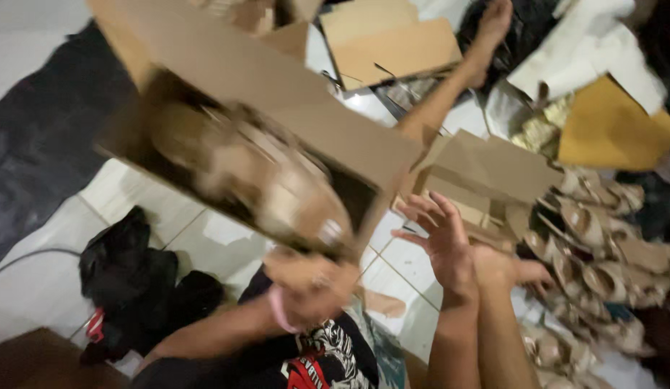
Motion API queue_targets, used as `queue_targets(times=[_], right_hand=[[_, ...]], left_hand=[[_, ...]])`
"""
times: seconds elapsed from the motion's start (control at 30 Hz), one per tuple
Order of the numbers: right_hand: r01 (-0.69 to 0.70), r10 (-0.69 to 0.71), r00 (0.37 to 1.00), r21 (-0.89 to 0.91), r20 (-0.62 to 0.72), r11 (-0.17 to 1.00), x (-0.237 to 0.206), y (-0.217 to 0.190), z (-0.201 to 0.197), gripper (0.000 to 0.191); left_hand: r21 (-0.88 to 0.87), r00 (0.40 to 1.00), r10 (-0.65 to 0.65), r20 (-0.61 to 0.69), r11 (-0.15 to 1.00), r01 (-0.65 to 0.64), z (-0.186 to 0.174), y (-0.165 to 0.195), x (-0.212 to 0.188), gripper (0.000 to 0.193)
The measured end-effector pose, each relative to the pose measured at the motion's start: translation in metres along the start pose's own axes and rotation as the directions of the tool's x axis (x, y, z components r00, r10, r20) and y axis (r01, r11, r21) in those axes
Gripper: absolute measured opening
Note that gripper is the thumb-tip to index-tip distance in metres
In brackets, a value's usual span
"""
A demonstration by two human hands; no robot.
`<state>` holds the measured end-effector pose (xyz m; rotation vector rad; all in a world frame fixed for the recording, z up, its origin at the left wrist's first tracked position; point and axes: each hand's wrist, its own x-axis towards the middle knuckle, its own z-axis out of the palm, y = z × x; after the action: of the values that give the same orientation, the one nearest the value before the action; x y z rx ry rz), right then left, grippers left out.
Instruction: The person assembles flat cardboard shoe boxes and places pairs of beige woven sandals into them. The person folds the box flaps, inserts the shoes, and closes the boxes, stacking the finished packages on the floor.
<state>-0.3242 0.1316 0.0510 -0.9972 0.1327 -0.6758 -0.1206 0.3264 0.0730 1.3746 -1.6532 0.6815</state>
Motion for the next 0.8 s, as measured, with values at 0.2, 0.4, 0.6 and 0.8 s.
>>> queue_targets(times=[0.2,0.4,0.6,0.8], right_hand=[[0.069,-0.027,0.998,-0.958,0.064,0.280,-0.060,-0.069,0.014,0.071],[-0.089,-0.098,0.981,-0.833,-0.169,0.547,-0.128,-0.066,-0.009,0.069],[-0.474,-0.134,0.741,-0.654,-0.658,0.589,-0.198,-0.001,-0.113,0.062],[-0.615,-0.248,0.389,-0.451,-0.887,0.647,-0.267,0.064,-0.150,0.056]], left_hand=[[-0.369,0.988,-0.020,-0.155,0.929,-0.039,0.064,0.096,-0.006,0.023],[-0.517,0.975,0.189,0.113,0.849,-0.105,0.093,0.144,-0.030,0.017],[-0.807,0.774,0.447,0.448,0.575,0.135,0.166,0.152,-0.068,0.026],[-0.516,0.674,-0.114,0.730,0.555,0.653,0.215,0.079,-0.080,0.032]])
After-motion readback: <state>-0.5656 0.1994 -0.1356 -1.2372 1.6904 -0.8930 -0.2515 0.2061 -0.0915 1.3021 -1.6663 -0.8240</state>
